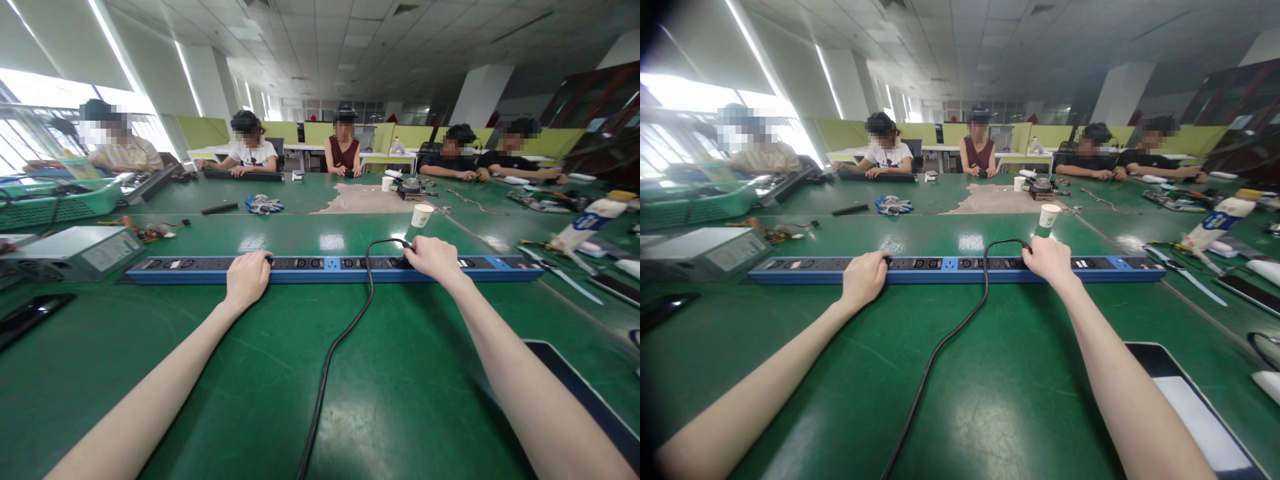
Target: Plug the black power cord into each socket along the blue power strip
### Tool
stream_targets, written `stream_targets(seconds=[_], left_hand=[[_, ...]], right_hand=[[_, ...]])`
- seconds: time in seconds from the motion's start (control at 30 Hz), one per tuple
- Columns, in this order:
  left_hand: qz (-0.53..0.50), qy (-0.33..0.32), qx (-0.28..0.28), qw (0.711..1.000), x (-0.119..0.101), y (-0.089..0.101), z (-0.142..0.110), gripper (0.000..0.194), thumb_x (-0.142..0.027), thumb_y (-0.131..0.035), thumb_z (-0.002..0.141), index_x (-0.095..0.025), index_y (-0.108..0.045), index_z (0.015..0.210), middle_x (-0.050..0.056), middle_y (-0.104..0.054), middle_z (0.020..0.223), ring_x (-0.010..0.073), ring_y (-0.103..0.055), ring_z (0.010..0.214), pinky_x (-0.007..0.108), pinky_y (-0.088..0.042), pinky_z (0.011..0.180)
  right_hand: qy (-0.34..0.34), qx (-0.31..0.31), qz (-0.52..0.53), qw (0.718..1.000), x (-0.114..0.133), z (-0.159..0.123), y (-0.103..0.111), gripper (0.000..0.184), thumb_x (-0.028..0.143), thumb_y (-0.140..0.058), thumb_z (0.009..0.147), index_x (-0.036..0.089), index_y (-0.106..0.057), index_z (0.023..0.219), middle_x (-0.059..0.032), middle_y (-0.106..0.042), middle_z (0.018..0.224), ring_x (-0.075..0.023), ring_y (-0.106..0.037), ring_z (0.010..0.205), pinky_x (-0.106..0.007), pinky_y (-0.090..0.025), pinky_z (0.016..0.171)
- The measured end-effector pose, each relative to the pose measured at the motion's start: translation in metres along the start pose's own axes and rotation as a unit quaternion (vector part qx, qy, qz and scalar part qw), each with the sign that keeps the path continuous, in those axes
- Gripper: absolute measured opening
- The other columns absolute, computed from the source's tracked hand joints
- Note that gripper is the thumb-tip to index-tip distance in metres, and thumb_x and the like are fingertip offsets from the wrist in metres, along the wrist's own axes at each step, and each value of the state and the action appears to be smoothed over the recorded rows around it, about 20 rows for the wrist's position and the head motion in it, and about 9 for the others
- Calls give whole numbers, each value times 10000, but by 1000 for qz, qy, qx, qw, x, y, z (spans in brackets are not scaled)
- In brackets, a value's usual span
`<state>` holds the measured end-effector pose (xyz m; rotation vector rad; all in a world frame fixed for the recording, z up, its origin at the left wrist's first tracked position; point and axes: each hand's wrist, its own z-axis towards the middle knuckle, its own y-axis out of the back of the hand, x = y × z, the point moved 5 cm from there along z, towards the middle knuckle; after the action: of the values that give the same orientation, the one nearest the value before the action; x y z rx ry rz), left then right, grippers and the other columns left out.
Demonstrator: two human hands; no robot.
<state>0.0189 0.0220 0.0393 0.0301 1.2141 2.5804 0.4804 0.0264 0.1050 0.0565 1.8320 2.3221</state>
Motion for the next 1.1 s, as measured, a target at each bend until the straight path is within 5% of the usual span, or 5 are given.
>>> stream_targets(seconds=[0.5, 0.73, 0.87, 1.0, 1.1], left_hand=[[-1, 2, 8, 1000, 2, -4, 0, 373, -272, -356, 1024, -216, -688, 1182, 97, -760, 1144, 292, -667, 1131, 440, -436, 1002], [7, 1, 7, 1000, 1, -2, 0, 376, -280, -352, 1028, -223, -691, 1181, 97, -760, 1136, 287, -673, 1094, 436, -443, 995], [10, -1, 4, 1000, -1, -2, 0, 382, -271, -348, 1024, -227, -691, 1185, 95, -762, 1129, 288, -674, 1109, 437, -447, 987], [8, -6, 1, 1000, -1, -3, 0, 377, -264, -354, 1021, -225, -689, 1188, 99, -760, 1153, 288, -672, 1125, 437, -448, 992], [5, -6, 0, 1000, -1, -4, -1, 377, -268, -358, 1018, -228, -689, 1194, 99, -760, 1151, 291, -673, 1125, 443, -448, 998]], right_hand=[[-44, -25, 25, 998, 12, -6, -3, 427, 411, -474, 1006, 104, -743, 1127, -260, -736, 1063, -367, -718, 1043, -429, -538, 890], [-35, -171, 81, 981, -6, -9, 71, 497, 517, -444, 1046, 131, -642, 1287, -236, -732, 1084, -384, -693, 1061, -457, -508, 919], [10, -46, 211, 976, -38, 0, 65, 365, 432, -537, 1035, 188, -640, 1285, -128, -770, 980, -276, -727, 912, -381, -544, 862], [-35, 99, 402, 909, -73, 5, 30, 319, 347, -554, 1039, 172, -579, 1306, -129, -774, 975, -208, -736, 835, -311, -570, 757], [-51, 57, 369, 926, -99, 10, 23, 375, 454, -451, 1083, 145, -575, 1255, -171, -762, 942, -196, -730, 785, -297, -544, 724]])
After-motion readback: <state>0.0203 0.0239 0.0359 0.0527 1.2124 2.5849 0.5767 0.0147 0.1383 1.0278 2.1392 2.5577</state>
